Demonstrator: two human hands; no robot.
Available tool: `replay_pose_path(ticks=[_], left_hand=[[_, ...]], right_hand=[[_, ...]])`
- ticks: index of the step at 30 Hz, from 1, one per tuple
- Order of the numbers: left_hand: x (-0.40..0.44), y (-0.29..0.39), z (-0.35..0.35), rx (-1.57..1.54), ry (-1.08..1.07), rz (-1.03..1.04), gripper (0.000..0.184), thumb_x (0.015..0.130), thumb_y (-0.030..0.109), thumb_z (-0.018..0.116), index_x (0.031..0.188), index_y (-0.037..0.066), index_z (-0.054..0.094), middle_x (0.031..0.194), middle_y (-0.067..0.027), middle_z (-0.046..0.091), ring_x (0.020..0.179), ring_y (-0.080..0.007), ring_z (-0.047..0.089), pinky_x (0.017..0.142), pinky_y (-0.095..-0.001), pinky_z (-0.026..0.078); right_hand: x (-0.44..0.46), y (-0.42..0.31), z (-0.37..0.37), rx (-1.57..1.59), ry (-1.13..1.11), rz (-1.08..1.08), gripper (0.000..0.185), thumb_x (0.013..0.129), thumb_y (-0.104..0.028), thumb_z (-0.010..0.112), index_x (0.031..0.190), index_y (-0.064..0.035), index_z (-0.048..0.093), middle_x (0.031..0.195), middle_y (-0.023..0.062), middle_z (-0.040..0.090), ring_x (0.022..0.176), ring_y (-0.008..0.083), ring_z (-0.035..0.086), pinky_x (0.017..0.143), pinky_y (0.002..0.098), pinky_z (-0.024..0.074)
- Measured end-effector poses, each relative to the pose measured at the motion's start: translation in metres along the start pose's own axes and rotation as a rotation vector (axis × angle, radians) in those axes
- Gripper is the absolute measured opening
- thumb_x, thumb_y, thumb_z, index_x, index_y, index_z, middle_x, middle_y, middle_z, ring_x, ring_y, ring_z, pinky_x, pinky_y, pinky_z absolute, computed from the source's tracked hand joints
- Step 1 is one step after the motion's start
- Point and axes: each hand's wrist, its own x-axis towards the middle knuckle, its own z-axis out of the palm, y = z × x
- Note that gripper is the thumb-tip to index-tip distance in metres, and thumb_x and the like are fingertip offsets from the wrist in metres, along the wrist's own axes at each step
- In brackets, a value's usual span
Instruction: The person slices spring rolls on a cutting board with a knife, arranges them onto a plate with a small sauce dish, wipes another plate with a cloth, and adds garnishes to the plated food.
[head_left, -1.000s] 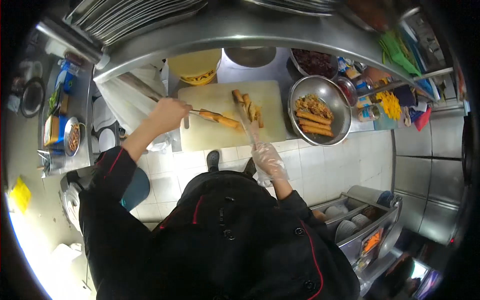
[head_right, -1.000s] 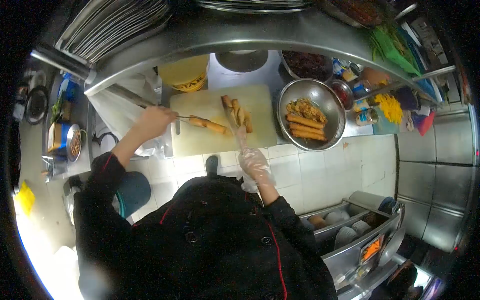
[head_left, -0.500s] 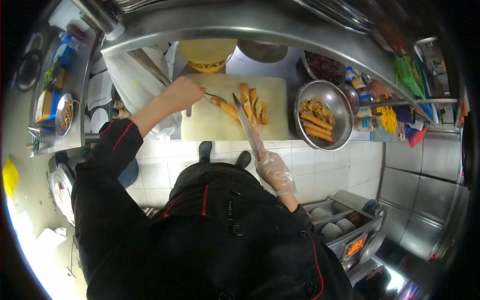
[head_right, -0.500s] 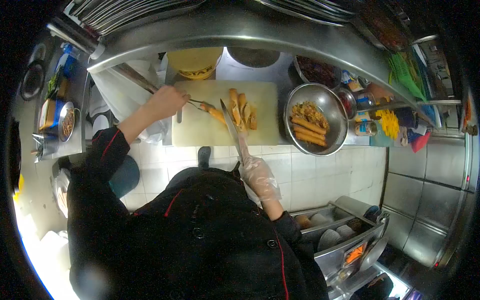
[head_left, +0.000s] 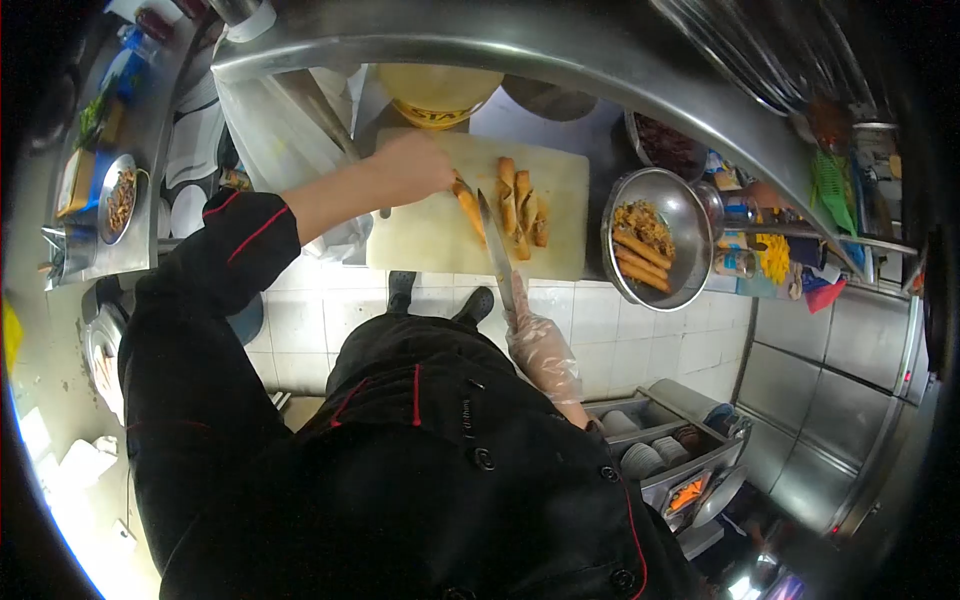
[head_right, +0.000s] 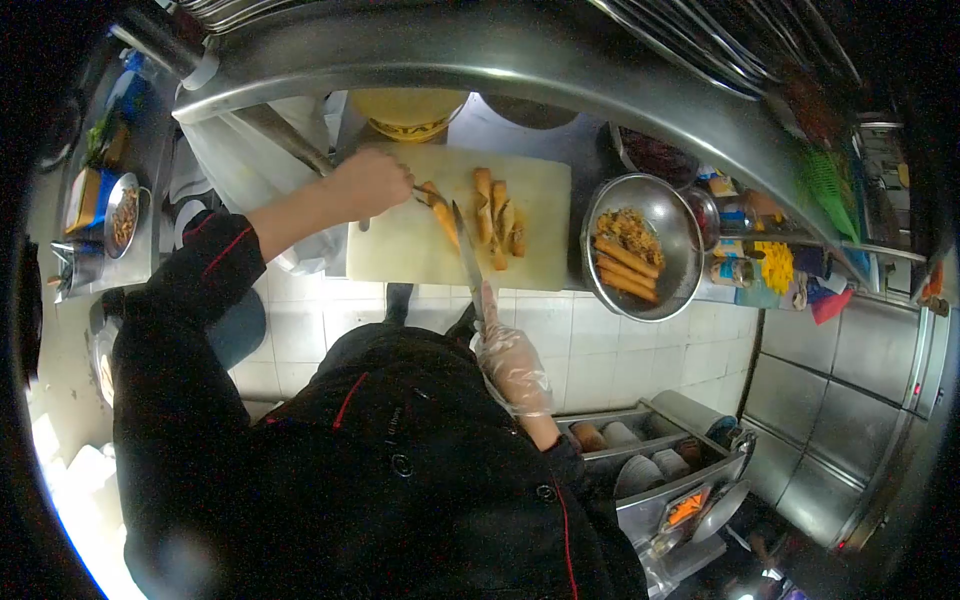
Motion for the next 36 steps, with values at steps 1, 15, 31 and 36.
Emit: replay_pose_path(ticks=[1,15,31,36], left_hand=[[0.000,0.000,0.000,-0.018,0.023,0.004,0.007,0.069,0.010,0.059,0.067,0.006,0.064,0.070,-0.0087,0.064,0.068,-0.0260,0.065,0.058,-0.0375,0.053],[0.014,-0.009,-0.001,-0.006,-0.042,0.064,0.010,0.070,0.012,0.059,0.069,0.010,0.068,0.071,-0.0076,0.066,0.072,-0.0245,0.066,0.059,-0.0366,0.053],[-0.017,-0.023,0.005,0.024,-0.002,0.002,0.010,0.070,0.010,0.058,0.073,0.006,0.066,0.072,-0.0108,0.066,0.071,-0.0264,0.066,0.063,-0.0381,0.053],[-0.018,-0.031,0.014,0.034,-0.108,-0.038,0.010,0.070,0.009,0.057,0.071,0.005,0.066,0.072,-0.0124,0.065,0.069,-0.0268,0.066,0.061,-0.0392,0.052]], right_hand=[[0.002,-0.001,0.002,0.036,-0.038,0.049,0.071,0.086,-0.010,0.049,0.144,-0.0033,0.009,0.063,0.0182,0.060,0.058,0.0310,0.060,0.053,0.0393,0.0471],[0.077,-0.005,0.082,0.107,0.017,0.259,0.040,0.081,-0.006,0.048,0.120,0.0024,0.044,0.068,0.0218,0.061,0.065,0.0400,0.060,0.055,0.0492,0.0463],[0.090,-0.031,-0.011,0.129,-0.021,0.336,0.069,0.087,-0.017,0.048,0.143,-0.0048,0.010,0.075,0.0263,0.061,0.070,0.0408,0.060,0.063,0.0498,0.0463],[0.041,-0.036,-0.003,0.142,0.027,0.222,0.062,0.089,-0.019,0.047,0.142,-0.0060,0.018,0.076,0.0266,0.061,0.072,0.0426,0.060,0.066,0.0505,0.0460]])
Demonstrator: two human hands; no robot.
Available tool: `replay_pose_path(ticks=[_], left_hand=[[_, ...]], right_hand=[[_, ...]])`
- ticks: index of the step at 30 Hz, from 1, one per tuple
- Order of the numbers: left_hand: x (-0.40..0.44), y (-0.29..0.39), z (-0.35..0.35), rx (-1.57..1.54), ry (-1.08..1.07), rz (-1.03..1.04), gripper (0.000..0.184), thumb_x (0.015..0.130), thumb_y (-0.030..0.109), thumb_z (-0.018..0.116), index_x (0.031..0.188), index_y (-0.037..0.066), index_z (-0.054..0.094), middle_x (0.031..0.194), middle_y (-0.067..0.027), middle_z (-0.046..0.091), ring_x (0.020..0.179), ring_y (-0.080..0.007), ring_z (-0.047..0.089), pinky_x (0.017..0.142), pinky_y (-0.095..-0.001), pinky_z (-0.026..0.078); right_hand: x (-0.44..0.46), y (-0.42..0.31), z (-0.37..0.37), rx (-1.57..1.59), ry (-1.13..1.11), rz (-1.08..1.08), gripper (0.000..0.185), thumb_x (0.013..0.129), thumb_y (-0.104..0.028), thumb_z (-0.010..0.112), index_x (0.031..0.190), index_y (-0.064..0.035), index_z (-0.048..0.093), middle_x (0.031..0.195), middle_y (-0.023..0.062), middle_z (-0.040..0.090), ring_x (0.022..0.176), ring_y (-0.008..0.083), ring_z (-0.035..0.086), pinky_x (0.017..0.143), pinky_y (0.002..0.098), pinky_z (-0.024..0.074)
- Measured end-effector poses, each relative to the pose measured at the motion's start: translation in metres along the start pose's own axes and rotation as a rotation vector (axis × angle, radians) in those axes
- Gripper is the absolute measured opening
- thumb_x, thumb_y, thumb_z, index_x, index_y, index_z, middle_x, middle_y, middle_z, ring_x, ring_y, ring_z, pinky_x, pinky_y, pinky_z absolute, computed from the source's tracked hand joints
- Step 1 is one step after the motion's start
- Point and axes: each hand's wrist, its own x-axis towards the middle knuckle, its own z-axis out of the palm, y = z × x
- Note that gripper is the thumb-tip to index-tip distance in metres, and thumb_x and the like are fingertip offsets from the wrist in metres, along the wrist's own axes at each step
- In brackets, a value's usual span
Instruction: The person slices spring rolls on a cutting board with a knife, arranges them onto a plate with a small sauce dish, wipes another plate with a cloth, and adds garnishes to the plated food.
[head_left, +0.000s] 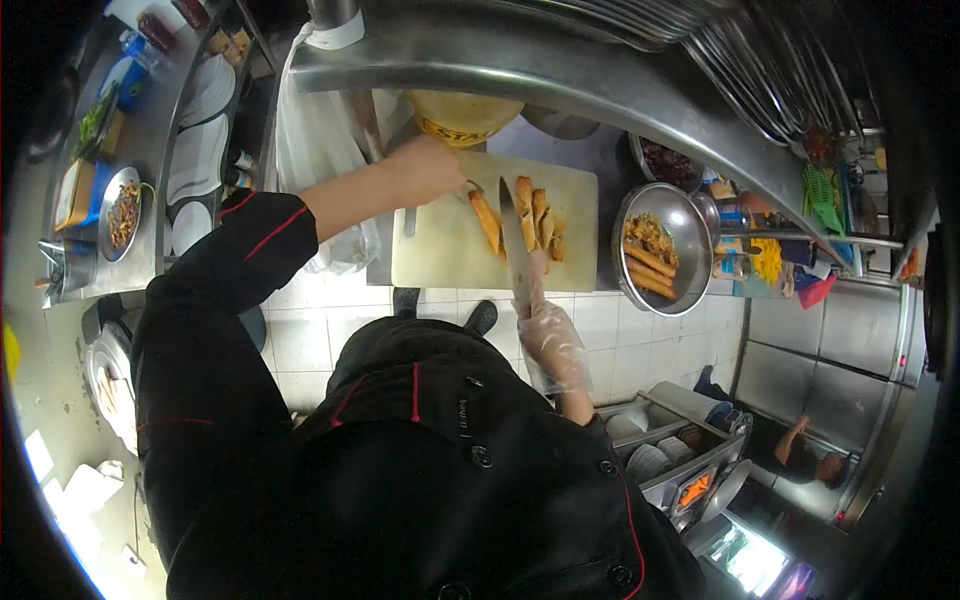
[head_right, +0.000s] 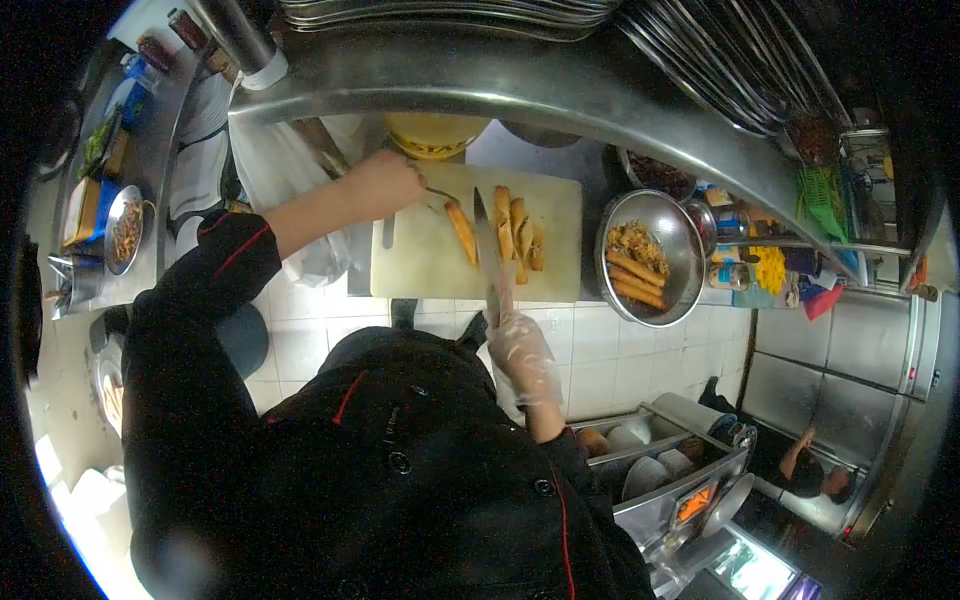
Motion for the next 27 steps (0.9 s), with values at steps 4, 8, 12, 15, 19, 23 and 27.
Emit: replay_pose_path(ticks=[4,8,12,15,19,23,27], left_hand=[[0.000,0.005,-0.013,-0.006,0.032,0.025,0.011,0.070,0.008,0.057,0.070,0.004,0.066,0.071,-0.0119,0.065,0.069,-0.0269,0.066,0.061,-0.0392,0.052],[0.002,0.003,-0.013,-0.025,0.017,0.055,0.011,0.069,0.008,0.056,0.070,0.003,0.067,0.071,-0.0119,0.065,0.070,-0.0272,0.066,0.061,-0.0398,0.053],[0.003,0.002,-0.015,-0.081,0.082,0.079,0.011,0.069,0.008,0.057,0.068,0.004,0.067,0.072,-0.0124,0.065,0.071,-0.0277,0.066,0.062,-0.0393,0.053],[0.009,0.002,-0.015,-0.111,0.097,0.098,0.010,0.068,0.009,0.058,0.066,0.006,0.067,0.071,-0.0127,0.065,0.071,-0.0282,0.066,0.061,-0.0385,0.053],[0.015,0.004,-0.008,-0.047,0.115,0.132,0.009,0.068,0.009,0.058,0.066,0.007,0.067,0.070,-0.0127,0.065,0.070,-0.0282,0.066,0.060,-0.0386,0.053],[0.016,0.007,-0.004,-0.069,0.127,0.123,0.008,0.068,0.009,0.059,0.066,0.008,0.067,0.070,-0.0108,0.065,0.070,-0.0269,0.065,0.060,-0.0380,0.052],[0.010,0.001,-0.012,-0.020,0.111,0.071,0.009,0.068,0.011,0.060,0.069,0.009,0.068,0.070,-0.0080,0.066,0.071,-0.0255,0.066,0.061,-0.0369,0.053]], right_hand=[[-0.012,-0.022,-0.013,0.091,-0.015,-0.069,0.060,0.085,-0.012,0.049,0.137,0.0026,0.024,0.069,0.0228,0.060,0.066,0.0383,0.060,0.061,0.0476,0.0477],[-0.008,-0.016,0.004,0.051,0.008,-0.090,0.058,0.086,-0.012,0.048,0.137,0.0016,0.025,0.069,0.0233,0.061,0.066,0.0393,0.060,0.061,0.0479,0.0474],[-0.004,-0.011,0.023,0.011,0.003,-0.042,0.055,0.087,-0.013,0.047,0.136,0.0005,0.027,0.070,0.0239,0.061,0.067,0.0402,0.060,0.062,0.0481,0.0470],[0.005,-0.006,0.045,0.002,-0.001,0.040,0.054,0.087,-0.013,0.046,0.136,-0.0002,0.028,0.071,0.0243,0.061,0.068,0.0409,0.060,0.063,0.0483,0.0467],[0.056,0.011,0.095,0.028,0.083,0.070,0.051,0.088,-0.013,0.045,0.136,-0.0012,0.030,0.072,0.0249,0.061,0.069,0.0418,0.060,0.063,0.0486,0.0464],[0.042,-0.006,0.087,0.100,-0.008,0.218,0.054,0.085,-0.011,0.046,0.136,-0.0029,0.029,0.070,0.0244,0.061,0.067,0.0411,0.060,0.062,0.0486,0.0475],[0.042,-0.005,0.073,0.146,-0.039,0.184,0.058,0.082,-0.011,0.048,0.136,-0.0083,0.026,0.071,0.0232,0.062,0.067,0.0397,0.061,0.060,0.0491,0.0483]])
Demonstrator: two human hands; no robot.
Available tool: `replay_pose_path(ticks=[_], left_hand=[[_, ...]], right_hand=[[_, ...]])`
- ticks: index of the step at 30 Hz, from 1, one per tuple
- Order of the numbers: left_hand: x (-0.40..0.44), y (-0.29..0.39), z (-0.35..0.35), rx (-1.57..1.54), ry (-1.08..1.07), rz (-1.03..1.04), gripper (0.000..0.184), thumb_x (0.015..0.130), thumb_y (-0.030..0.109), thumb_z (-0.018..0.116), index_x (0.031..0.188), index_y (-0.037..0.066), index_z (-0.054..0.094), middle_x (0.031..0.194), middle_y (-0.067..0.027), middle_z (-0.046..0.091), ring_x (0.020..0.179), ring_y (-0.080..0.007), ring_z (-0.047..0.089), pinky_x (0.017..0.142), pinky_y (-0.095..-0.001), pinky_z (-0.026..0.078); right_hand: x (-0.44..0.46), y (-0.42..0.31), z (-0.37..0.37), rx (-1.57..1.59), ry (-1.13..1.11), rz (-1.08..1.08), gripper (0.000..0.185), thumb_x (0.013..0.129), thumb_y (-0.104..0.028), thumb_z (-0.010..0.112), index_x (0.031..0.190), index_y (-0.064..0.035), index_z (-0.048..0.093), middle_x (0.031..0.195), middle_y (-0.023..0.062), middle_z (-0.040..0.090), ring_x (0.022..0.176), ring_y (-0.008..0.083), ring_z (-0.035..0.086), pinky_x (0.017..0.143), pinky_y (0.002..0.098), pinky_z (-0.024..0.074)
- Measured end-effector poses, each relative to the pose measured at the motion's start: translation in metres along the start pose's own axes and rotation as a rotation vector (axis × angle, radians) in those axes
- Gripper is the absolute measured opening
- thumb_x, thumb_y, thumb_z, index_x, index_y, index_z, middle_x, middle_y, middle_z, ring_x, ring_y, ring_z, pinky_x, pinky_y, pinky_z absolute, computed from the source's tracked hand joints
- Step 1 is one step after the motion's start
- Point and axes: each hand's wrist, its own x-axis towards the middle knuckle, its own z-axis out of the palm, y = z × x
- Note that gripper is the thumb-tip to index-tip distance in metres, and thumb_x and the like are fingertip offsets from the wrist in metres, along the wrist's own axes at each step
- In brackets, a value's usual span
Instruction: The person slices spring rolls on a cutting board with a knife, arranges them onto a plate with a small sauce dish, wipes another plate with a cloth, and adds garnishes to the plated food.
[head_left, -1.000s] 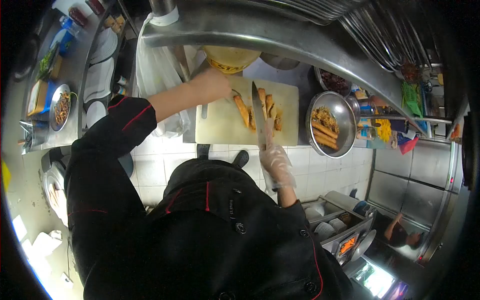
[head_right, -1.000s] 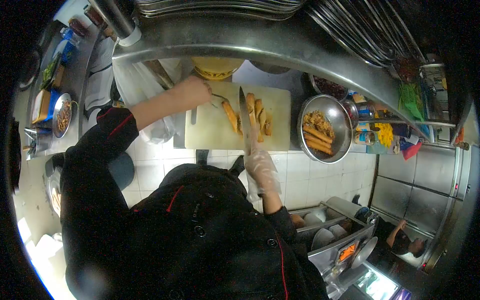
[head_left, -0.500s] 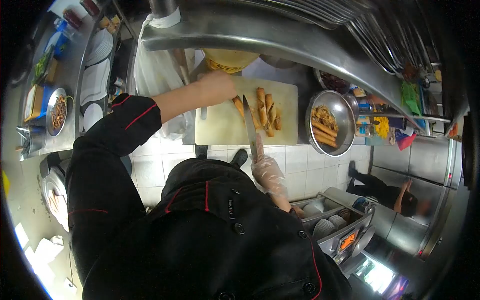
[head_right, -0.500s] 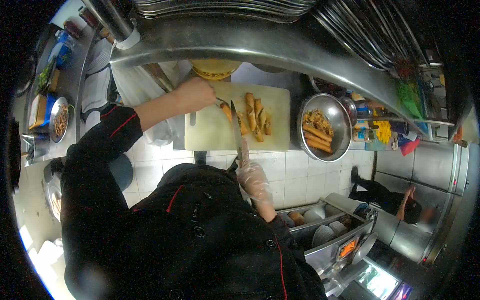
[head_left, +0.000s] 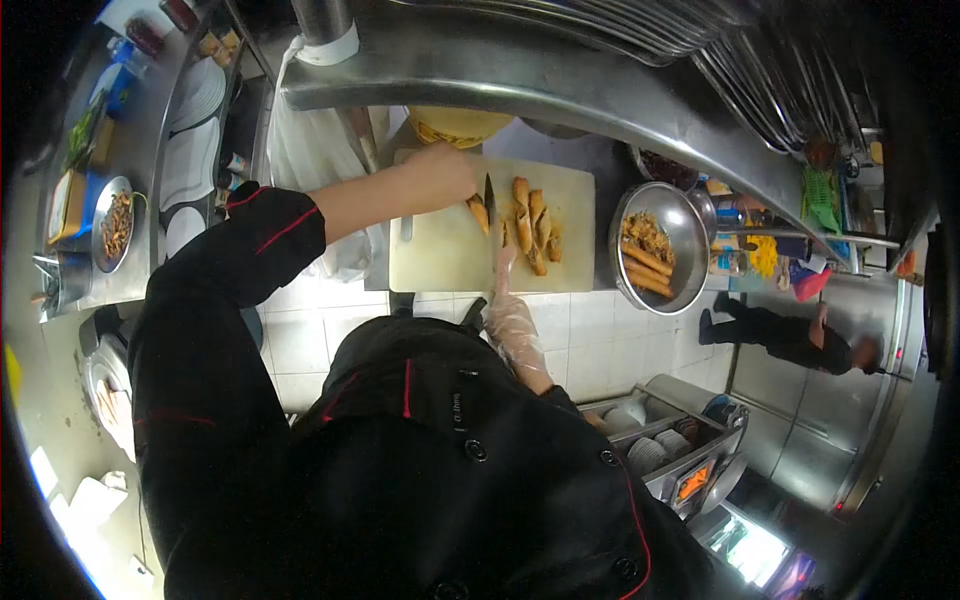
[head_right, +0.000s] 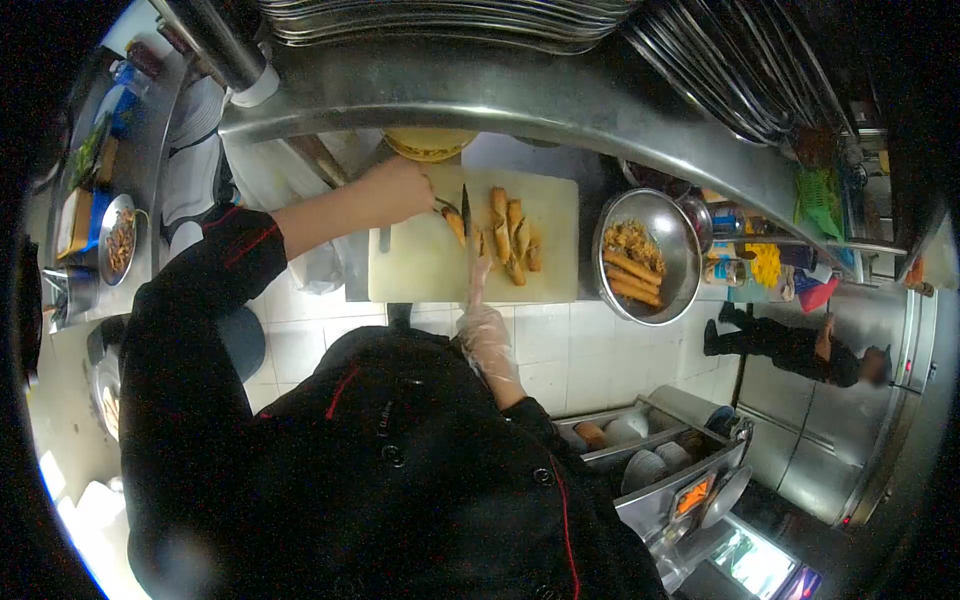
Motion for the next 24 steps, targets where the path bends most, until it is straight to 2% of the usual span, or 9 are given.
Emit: replay_pose_path(ticks=[3,8,14,16,17,19,20,21,24], left_hand=[[0.001,0.001,0.006,0.020,-0.044,0.015,0.009,0.068,0.011,0.060,0.069,0.009,0.068,0.071,-0.0078,0.066,0.073,-0.0253,0.066,0.061,-0.0367,0.053],[-0.003,0.003,0.030,0.059,0.044,-0.005,0.014,0.070,0.010,0.057,0.078,0.003,0.065,0.074,-0.0103,0.064,0.072,-0.0257,0.065,0.061,-0.0381,0.053],[0.007,0.019,0.016,0.092,0.112,-0.068,0.018,0.073,0.009,0.055,0.087,0.001,0.063,0.075,-0.0114,0.064,0.072,-0.0252,0.065,0.061,-0.0361,0.053],[0.018,0.020,0.006,0.034,0.145,-0.086,0.018,0.073,0.008,0.055,0.087,0.001,0.062,0.076,-0.0116,0.064,0.073,-0.0246,0.065,0.061,-0.0357,0.053],[0.023,0.024,-0.012,0.056,0.049,-0.112,0.018,0.072,0.008,0.056,0.088,0.001,0.062,0.078,-0.0118,0.064,0.074,-0.0248,0.065,0.062,-0.0356,0.053],[0.033,0.034,-0.050,0.106,-0.141,-0.164,0.020,0.071,0.007,0.057,0.090,0.002,0.062,0.082,-0.0123,0.064,0.076,-0.0252,0.065,0.062,-0.0355,0.053],[0.040,0.039,-0.060,0.048,-0.061,-0.154,0.020,0.070,0.008,0.058,0.089,0.002,0.063,0.082,-0.0126,0.064,0.077,-0.0260,0.065,0.063,-0.0364,0.053],[0.048,0.044,-0.068,-0.011,0.020,-0.142,0.021,0.069,0.008,0.059,0.089,0.003,0.064,0.083,-0.0129,0.065,0.078,-0.0268,0.065,0.064,-0.0373,0.053],[0.093,0.064,-0.077,-0.218,0.157,-0.117,0.021,0.064,0.009,0.063,0.084,0.006,0.066,0.082,-0.0136,0.065,0.079,-0.0295,0.065,0.066,-0.0405,0.052]], right_hand=[[0.023,0.007,0.008,-0.129,-0.017,0.062,0.068,0.083,-0.012,0.049,0.142,-0.0085,0.016,0.074,0.0240,0.062,0.069,0.0395,0.062,0.062,0.0476,0.0485],[0.042,-0.014,-0.057,0.004,0.069,-0.155,0.065,0.086,-0.018,0.049,0.143,-0.0106,0.017,0.082,0.0256,0.063,0.073,0.0395,0.062,0.067,0.0455,0.0488],[-0.017,0.049,-0.103,0.044,0.127,-0.087,0.069,0.087,-0.016,0.049,0.145,-0.0183,0.012,0.086,0.0262,0.063,0.075,0.0385,0.063,0.067,0.0438,0.0489],[-0.048,0.046,-0.139,0.159,0.126,0.048,0.073,0.086,-0.011,0.049,0.146,-0.0232,0.010,0.090,0.0254,0.063,0.075,0.0350,0.063,0.068,0.0402,0.0491],[-0.061,0.049,-0.153,0.218,0.126,0.119,0.075,0.086,-0.008,0.048,0.146,-0.0257,0.008,0.092,0.0250,0.063,0.076,0.0333,0.063,0.068,0.0384,0.0491],[-0.077,0.078,-0.161,0.433,0.337,-0.033,0.078,0.084,-0.001,0.046,0.147,-0.0264,0.008,0.101,0.0242,0.062,0.077,0.0289,0.063,0.068,0.0366,0.0488],[-0.086,0.091,-0.168,0.550,0.309,0.068,0.079,0.083,0.003,0.044,0.147,-0.0270,0.010,0.108,0.0204,0.061,0.076,0.0239,0.061,0.067,0.0351,0.0479],[-0.097,0.097,-0.177,0.605,0.362,0.115,0.078,0.082,0.006,0.043,0.147,-0.0258,0.013,0.106,0.0155,0.061,0.074,0.0209,0.058,0.067,0.0336,0.0477],[-0.115,0.143,-0.180,0.724,0.595,0.060,0.074,0.084,0.007,0.042,0.147,-0.0239,0.017,0.099,0.0081,0.059,0.069,0.0127,0.051,0.060,0.0281,0.0452]])
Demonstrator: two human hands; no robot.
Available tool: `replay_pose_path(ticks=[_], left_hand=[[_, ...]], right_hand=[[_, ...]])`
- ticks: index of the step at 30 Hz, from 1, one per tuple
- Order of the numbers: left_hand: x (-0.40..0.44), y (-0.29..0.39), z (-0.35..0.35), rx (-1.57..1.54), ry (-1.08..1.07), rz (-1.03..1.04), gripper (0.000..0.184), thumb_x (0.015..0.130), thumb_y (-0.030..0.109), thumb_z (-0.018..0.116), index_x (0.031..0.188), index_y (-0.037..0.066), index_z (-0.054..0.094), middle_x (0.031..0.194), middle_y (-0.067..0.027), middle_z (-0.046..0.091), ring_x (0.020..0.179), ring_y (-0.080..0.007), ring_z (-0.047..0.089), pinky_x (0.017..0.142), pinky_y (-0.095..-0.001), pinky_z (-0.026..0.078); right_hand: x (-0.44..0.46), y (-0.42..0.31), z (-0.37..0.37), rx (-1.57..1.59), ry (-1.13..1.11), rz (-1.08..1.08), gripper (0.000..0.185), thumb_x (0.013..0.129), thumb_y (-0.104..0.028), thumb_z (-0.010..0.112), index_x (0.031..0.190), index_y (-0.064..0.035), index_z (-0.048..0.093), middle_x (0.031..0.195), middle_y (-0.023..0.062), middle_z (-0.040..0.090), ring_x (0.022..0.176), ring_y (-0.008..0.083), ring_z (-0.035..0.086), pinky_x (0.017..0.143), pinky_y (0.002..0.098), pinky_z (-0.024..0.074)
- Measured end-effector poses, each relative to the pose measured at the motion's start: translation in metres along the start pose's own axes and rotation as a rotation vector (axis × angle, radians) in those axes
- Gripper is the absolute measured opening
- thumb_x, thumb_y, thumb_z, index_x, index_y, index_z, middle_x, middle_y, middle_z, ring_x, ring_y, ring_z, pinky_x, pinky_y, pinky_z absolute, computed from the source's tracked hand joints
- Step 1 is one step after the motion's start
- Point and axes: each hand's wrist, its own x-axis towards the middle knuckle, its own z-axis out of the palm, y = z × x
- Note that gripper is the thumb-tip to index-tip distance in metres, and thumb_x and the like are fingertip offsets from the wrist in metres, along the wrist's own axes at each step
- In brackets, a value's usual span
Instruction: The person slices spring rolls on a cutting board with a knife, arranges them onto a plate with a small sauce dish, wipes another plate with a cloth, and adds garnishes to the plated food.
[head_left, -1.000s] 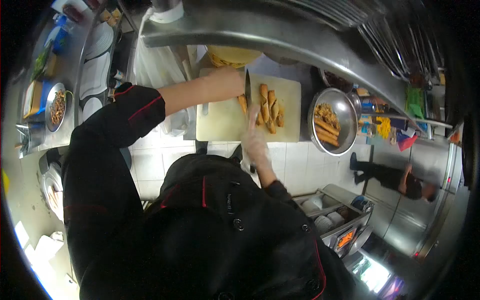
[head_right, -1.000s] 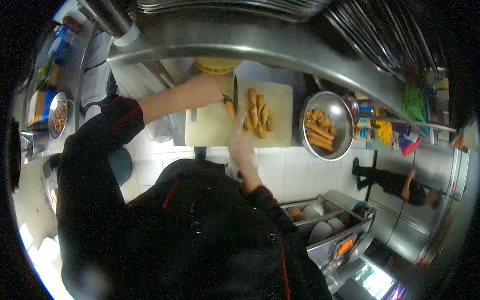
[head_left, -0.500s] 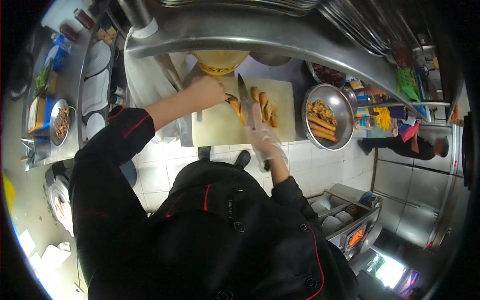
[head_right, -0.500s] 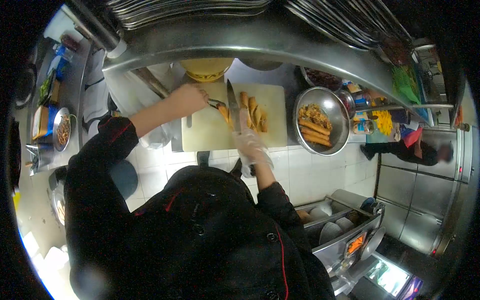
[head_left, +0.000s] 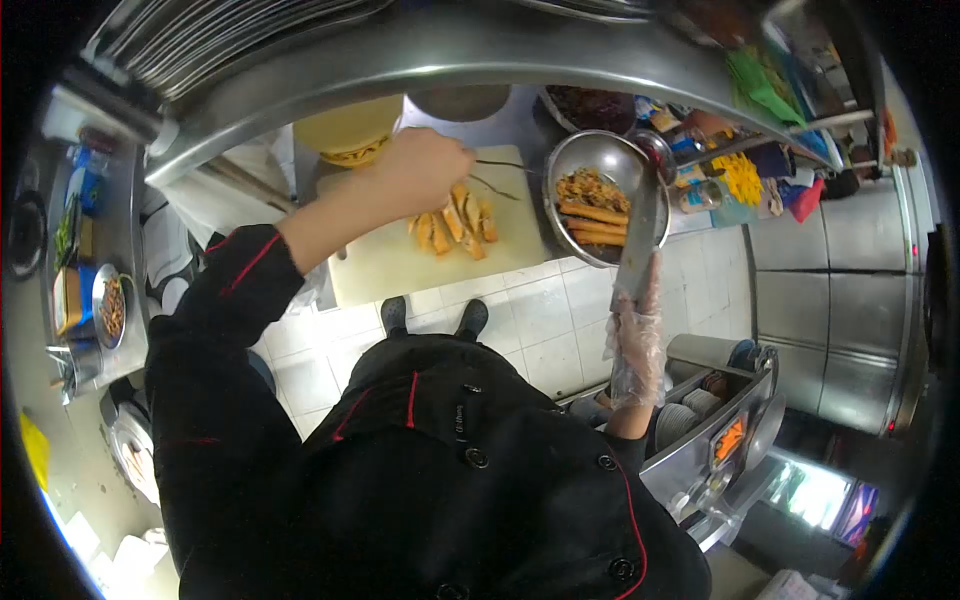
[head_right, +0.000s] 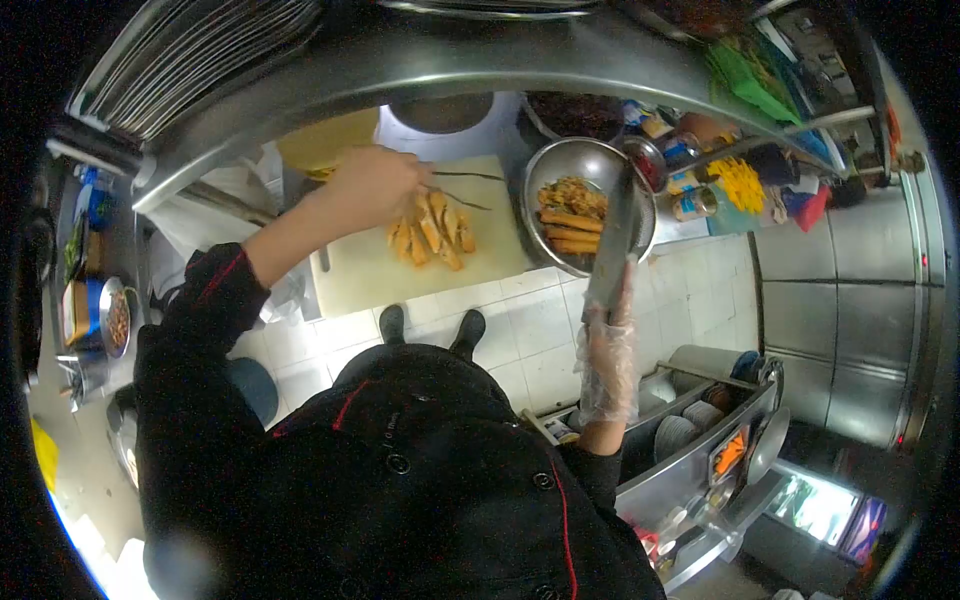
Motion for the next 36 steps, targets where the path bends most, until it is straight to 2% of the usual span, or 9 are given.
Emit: replay_pose_path(ticks=[11,17,22,25,26,29,30,32,36], left_hand=[[0.152,0.099,0.090,-0.055,0.016,0.088,0.010,0.065,0.011,0.063,0.072,0.007,0.068,0.073,-0.0139,0.066,0.073,-0.0300,0.066,0.064,-0.0415,0.052],[0.167,0.090,0.084,-0.057,-0.070,0.060,0.012,0.067,0.014,0.067,0.075,0.006,0.068,0.075,-0.0168,0.065,0.073,-0.0341,0.064,0.068,-0.0434,0.051],[0.140,0.053,0.054,-0.219,-0.035,-0.101,0.020,0.073,0.018,0.062,0.090,0.009,0.070,0.082,-0.0157,0.066,0.078,-0.0333,0.064,0.074,-0.0430,0.050],[0.106,0.028,0.023,-0.281,0.056,-0.178,0.026,0.076,0.022,0.059,0.098,0.012,0.069,0.087,-0.0151,0.066,0.081,-0.0327,0.064,0.076,-0.0421,0.049],[0.093,0.021,0.010,-0.251,0.018,-0.223,0.026,0.079,0.023,0.057,0.100,0.011,0.069,0.089,-0.0158,0.066,0.083,-0.0319,0.064,0.077,-0.0416,0.049],[0.046,-0.003,-0.006,-0.319,0.164,-0.311,0.024,0.079,0.023,0.060,0.098,0.013,0.069,0.087,-0.0150,0.066,0.085,-0.0316,0.063,0.076,-0.0422,0.050],[0.029,-0.011,-0.008,-0.314,0.162,-0.324,0.024,0.079,0.023,0.060,0.098,0.013,0.069,0.086,-0.0149,0.066,0.084,-0.0314,0.063,0.075,-0.0420,0.050],[-0.006,-0.026,-0.011,-0.308,0.159,-0.341,0.025,0.079,0.023,0.060,0.098,0.012,0.069,0.085,-0.0147,0.066,0.082,-0.0311,0.063,0.074,-0.0415,0.050],[-0.075,-0.028,-0.027,-0.141,0.075,-0.369,0.025,0.078,0.019,0.060,0.101,0.012,0.068,0.081,-0.0132,0.066,0.077,-0.0296,0.063,0.069,-0.0403,0.051]], right_hand=[[-0.041,0.005,-0.036,0.105,0.142,0.295,0.066,0.089,-0.005,0.047,0.145,-0.0262,0.022,0.073,0.0005,0.054,0.053,0.0076,0.042,0.048,0.0237,0.0385],[-0.040,0.022,-0.039,0.059,0.067,0.247,0.070,0.087,-0.001,0.047,0.146,-0.0250,0.019,0.086,0.0032,0.056,0.053,0.0072,0.039,0.048,0.0241,0.0393],[-0.043,-0.005,-0.046,0.613,-0.232,0.397,0.072,0.086,0.002,0.048,0.147,-0.0194,0.016,0.114,-0.0007,0.051,0.048,0.0035,0.033,0.042,0.0165,0.0317],[-0.038,-0.010,-0.039,0.491,-0.420,0.423,0.072,0.087,0.000,0.048,0.147,-0.0223,0.017,0.105,-0.0012,0.054,0.047,0.0015,0.034,0.040,0.0140,0.0283],[-0.036,-0.002,-0.034,0.440,-0.496,0.463,0.070,0.088,-0.005,0.051,0.147,-0.0240,0.017,0.093,0.0026,0.058,0.048,0.0040,0.037,0.042,0.0175,0.0342],[-0.020,0.003,0.003,-0.209,-0.776,0.195,0.071,0.089,-0.011,0.053,0.147,-0.0245,0.014,0.086,0.0149,0.063,0.053,0.0176,0.053,0.052,0.0304,0.0460],[-0.015,-0.006,0.023,-0.385,-0.786,-0.033,0.069,0.090,-0.019,0.052,0.146,-0.0234,0.012,0.085,0.0257,0.062,0.070,0.0369,0.061,0.068,0.0441,0.0480],[-0.002,0.016,0.080,-0.443,-0.824,-0.221,0.068,0.089,-0.016,0.051,0.146,-0.0167,0.014,0.082,0.0262,0.059,0.074,0.0348,0.060,0.071,0.0388,0.0467],[0.013,0.024,0.181,-0.552,-0.844,-0.480,0.066,0.087,-0.018,0.047,0.144,-0.0079,0.014,0.072,0.0229,0.060,0.068,0.0375,0.059,0.064,0.0453,0.0457]])
